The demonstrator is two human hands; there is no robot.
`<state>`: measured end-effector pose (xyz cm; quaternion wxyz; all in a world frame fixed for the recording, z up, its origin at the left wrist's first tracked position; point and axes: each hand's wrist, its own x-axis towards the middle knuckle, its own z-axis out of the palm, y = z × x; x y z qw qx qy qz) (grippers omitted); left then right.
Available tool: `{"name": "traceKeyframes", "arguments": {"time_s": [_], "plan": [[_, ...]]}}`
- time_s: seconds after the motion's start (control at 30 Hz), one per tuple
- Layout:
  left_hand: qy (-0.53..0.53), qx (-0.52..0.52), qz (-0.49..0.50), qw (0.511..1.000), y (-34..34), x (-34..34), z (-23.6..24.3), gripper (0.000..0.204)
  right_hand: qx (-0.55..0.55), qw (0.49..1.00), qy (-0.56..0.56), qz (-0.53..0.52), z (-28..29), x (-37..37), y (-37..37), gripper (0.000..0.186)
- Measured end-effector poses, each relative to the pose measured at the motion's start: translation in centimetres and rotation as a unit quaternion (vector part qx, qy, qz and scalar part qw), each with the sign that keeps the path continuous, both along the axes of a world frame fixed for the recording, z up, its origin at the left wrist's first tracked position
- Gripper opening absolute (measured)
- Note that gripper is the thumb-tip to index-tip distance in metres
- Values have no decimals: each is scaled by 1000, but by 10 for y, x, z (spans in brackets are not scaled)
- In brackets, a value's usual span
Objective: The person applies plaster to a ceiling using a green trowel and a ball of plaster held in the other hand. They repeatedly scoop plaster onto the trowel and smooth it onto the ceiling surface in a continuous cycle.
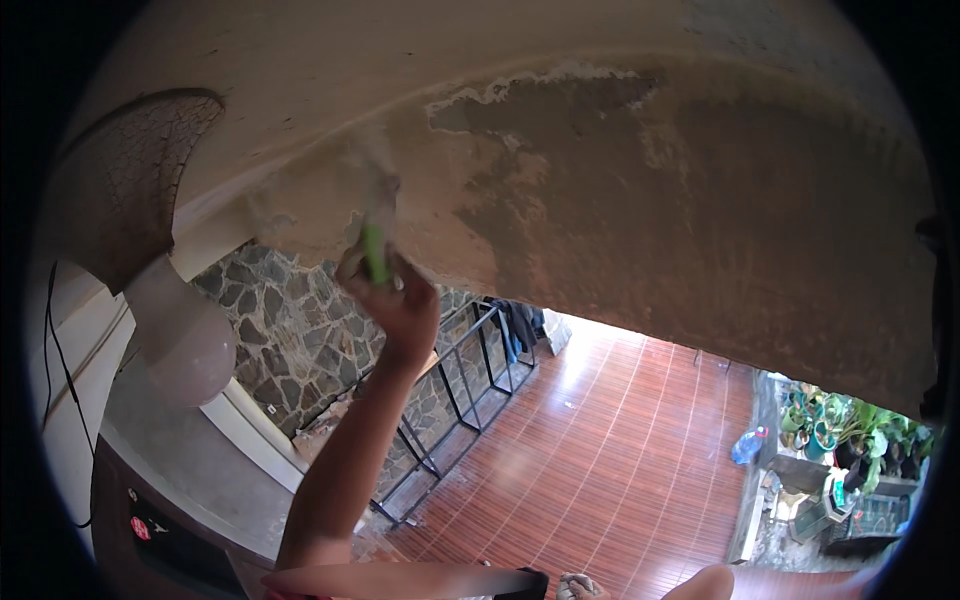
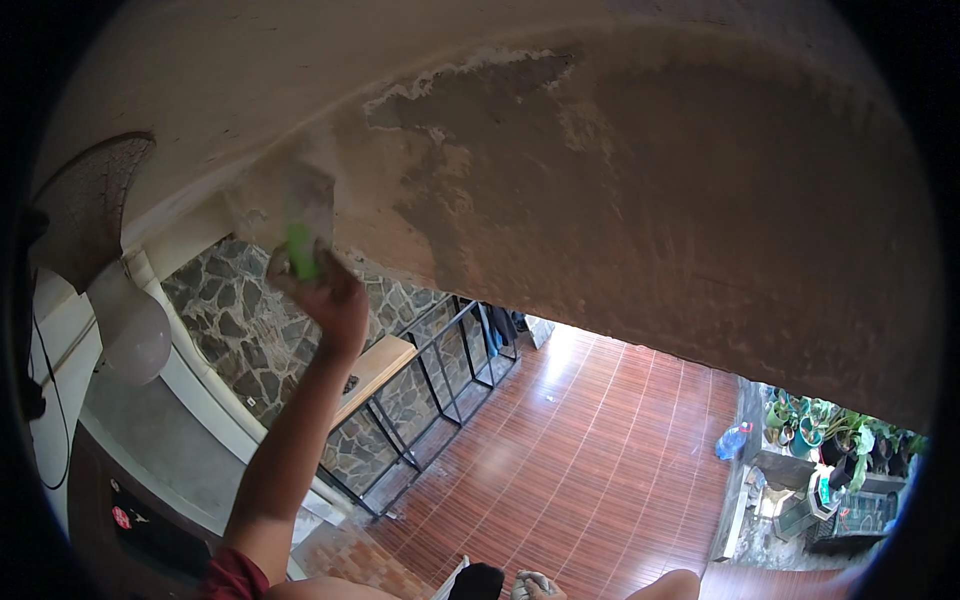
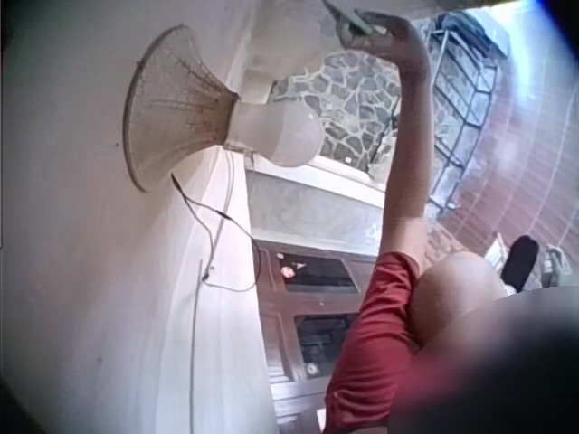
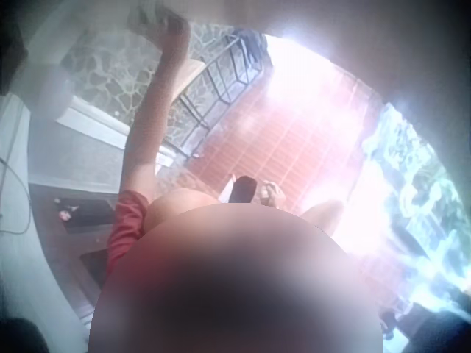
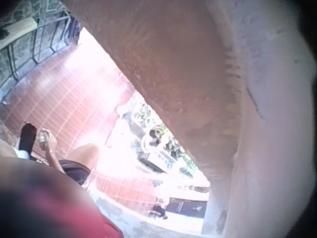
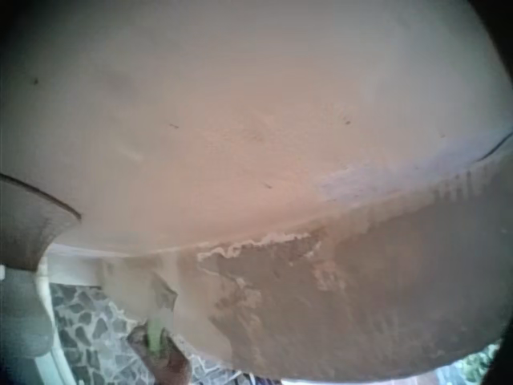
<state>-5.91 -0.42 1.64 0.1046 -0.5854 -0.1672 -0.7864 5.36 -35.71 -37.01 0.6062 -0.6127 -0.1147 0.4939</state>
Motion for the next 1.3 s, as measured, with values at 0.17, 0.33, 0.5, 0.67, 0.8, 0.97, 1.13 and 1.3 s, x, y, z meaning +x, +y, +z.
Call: {"name": "traceKeyframes", "arguments": {"time_s": [0.17,0.33,0.5,0.67,0.8,0.97,1.13,1.3], "plan": [[180,186,-20,966,51,24,47,47,5,996,-80,40,2,7,-2,20],[223,173,-12,959,60,45,66,55,106,943,-314,24,-8,6,-4,19],[235,131,-32,963,59,62,66,54,15,997,-74,4,-8,8,-8,19],[275,105,-17,955,52,59,50,51,31,997,-64,-10,-18,7,-4,20],[306,126,3,944,45,56,39,48,21,999,-41,2,-21,5,-3,21],[365,126,12,922,32,35,25,45,22,995,-96,27,-17,3,-4,21],[121,40,-78,989,7,18,8,37,0,997,83,1,-26,2,3,21],[-93,-48,-122,987,1,14,36,41,57,997,-41,-22,-22,5,1,20]]}}
